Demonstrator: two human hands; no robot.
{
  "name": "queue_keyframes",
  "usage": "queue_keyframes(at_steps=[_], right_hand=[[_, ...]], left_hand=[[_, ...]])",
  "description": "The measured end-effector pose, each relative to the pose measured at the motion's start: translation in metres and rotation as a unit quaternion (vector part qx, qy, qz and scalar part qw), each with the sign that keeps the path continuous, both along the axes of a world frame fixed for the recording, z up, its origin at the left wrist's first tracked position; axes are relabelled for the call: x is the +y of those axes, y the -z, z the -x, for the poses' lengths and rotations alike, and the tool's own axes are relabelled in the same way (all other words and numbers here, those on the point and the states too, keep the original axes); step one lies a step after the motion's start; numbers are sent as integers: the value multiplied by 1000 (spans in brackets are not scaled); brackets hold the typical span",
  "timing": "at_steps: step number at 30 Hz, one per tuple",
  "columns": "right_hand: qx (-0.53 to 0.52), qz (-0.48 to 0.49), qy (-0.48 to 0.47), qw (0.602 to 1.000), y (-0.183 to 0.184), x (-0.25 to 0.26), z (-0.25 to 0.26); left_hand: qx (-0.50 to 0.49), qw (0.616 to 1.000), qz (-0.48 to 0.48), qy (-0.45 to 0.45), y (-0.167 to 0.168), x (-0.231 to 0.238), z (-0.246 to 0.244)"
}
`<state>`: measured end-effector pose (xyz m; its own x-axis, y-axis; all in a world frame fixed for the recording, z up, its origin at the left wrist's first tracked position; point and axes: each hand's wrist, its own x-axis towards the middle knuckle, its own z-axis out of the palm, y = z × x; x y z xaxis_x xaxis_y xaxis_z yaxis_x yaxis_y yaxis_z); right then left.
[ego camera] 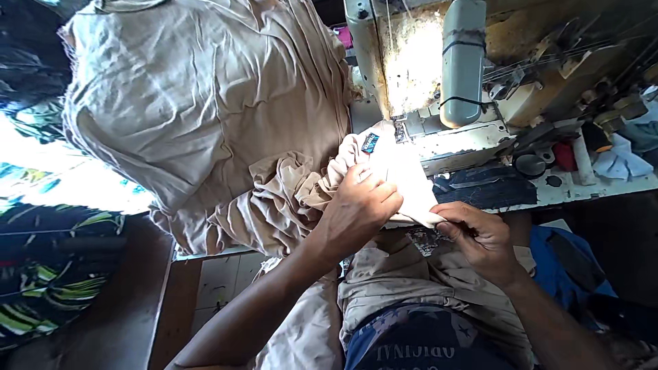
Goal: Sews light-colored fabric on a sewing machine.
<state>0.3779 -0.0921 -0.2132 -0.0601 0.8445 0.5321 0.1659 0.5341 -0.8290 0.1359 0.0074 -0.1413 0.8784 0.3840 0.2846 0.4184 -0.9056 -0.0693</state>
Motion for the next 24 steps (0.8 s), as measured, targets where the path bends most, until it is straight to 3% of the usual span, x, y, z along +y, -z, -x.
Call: queue_keyframes(at_steps=[7,19,24], right_hand=[[27,47,32,998,0,7,6],[31,75,95,992,-9,66,26],[39,61,95,993,-14,75,29]], left_hand=[[-8,1000,-16,-9,-5,10,0],[-41,994,-101,1,0,86,4],[-7,999,-11,30,-17,88,12]])
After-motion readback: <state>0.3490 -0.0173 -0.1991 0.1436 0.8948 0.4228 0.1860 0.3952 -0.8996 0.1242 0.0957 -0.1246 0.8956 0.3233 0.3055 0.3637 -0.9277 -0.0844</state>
